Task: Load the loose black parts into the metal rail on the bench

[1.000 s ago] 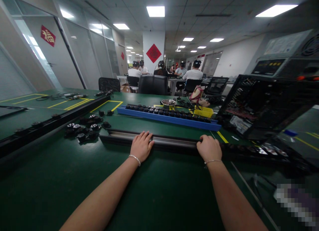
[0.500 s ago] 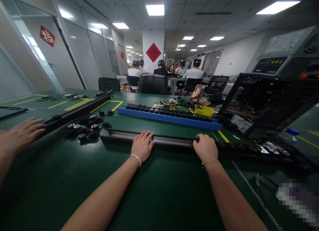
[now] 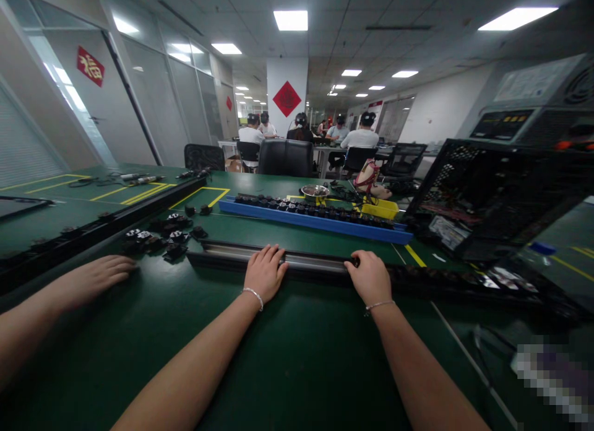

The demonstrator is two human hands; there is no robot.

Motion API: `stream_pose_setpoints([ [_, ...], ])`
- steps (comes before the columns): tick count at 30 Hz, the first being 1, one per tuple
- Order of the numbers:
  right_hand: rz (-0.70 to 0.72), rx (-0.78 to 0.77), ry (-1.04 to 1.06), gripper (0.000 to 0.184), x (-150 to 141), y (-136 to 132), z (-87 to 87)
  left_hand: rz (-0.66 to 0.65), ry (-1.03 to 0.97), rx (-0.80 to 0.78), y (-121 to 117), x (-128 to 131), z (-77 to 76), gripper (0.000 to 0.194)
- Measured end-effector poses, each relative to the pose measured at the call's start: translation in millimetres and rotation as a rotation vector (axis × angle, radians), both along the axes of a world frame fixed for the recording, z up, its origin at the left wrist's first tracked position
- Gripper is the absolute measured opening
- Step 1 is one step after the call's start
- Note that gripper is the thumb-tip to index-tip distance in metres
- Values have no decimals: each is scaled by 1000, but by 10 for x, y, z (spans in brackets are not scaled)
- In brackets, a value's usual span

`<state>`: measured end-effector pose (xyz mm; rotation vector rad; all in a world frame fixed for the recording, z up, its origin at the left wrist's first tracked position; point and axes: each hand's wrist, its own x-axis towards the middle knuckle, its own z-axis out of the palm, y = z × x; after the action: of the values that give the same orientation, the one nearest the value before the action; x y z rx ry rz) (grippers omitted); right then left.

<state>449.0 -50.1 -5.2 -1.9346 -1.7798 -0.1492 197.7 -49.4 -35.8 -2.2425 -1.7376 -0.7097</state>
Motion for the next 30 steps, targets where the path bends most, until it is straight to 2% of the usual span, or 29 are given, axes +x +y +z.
stream_pose_setpoints([
  [7, 59, 78, 87, 22, -30, 17, -68, 4, 6, -6, -25, 56, 6, 44],
  [12, 92, 118, 152, 23, -71, 3, -64, -95, 16, -58, -19, 225, 46, 47],
  [18, 97, 201, 302, 29, -64, 17, -72, -235, -42, -128, 8, 704, 92, 55],
  [22, 98, 296, 434, 31, 4, 62, -151, -315, -84, -179, 57, 1071, 165, 61],
  [24, 110, 327, 461, 31, 41, 76, -201, -334, -110, -221, 98, 1206, 209, 58],
  [26, 101, 352, 414, 31, 74, 79, -245, -313, -132, -271, 144, 1291, 241, 49],
  [30, 52, 372, 143, 29, 130, 67, -292, -268, -152, -320, 227, 1341, 264, 37],
])
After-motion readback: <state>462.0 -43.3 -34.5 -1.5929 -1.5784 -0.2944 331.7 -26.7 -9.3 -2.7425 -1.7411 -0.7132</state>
